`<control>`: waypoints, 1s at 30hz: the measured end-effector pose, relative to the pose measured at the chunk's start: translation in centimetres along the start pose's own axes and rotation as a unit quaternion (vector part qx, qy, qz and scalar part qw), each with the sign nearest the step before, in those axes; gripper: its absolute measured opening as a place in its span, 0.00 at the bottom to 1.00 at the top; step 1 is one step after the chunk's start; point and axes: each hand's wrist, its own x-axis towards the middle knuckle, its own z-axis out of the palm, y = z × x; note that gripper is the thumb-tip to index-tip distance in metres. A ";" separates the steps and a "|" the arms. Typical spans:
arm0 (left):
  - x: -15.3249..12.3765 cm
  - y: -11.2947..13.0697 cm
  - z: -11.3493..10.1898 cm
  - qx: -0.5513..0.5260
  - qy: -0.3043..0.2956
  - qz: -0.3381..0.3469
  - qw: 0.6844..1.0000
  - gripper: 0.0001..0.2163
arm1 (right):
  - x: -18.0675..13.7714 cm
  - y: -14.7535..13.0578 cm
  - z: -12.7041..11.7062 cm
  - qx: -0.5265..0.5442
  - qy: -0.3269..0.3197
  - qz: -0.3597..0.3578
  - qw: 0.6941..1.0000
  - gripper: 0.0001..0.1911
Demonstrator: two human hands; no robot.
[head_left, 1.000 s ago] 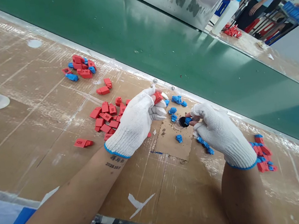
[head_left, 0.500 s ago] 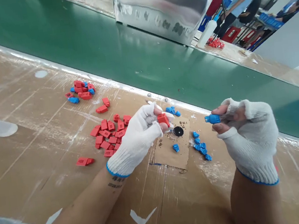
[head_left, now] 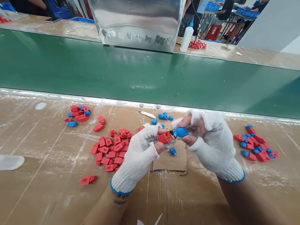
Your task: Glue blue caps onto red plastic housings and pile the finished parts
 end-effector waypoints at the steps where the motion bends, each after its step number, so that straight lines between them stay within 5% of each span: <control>1: 0.0 -0.1 0.0 -0.003 -0.003 0.000 1.000 0.14 | -0.1 0.2 0.0 0.005 -0.004 -0.003 1.000 0.17; 9: 0.0 0.3 0.3 0.028 0.005 -0.007 1.000 0.13 | 0.1 0.0 0.0 -0.051 -0.053 -0.013 0.997 0.13; 13: -0.1 0.7 0.5 0.209 0.038 0.036 0.976 0.08 | 0.8 -0.6 -0.3 -0.115 -0.080 -0.002 0.990 0.13; 17: -0.3 0.6 0.2 0.317 0.011 0.119 0.941 0.05 | 1.1 -0.4 -0.7 -0.105 -0.095 0.002 0.990 0.12; 25: -0.5 0.3 0.3 0.214 -0.045 0.102 0.970 0.12 | 1.0 0.2 -1.4 -0.011 -0.143 0.006 0.990 0.14; 28: -0.8 -0.4 0.8 0.135 -0.019 0.045 0.990 0.22 | 1.2 0.0 -0.7 0.011 -0.137 -0.032 0.990 0.09; 30: -1.1 -1.1 1.4 0.123 0.010 0.015 0.992 0.28 | 0.9 -0.3 0.5 0.045 -0.145 -0.068 0.986 0.16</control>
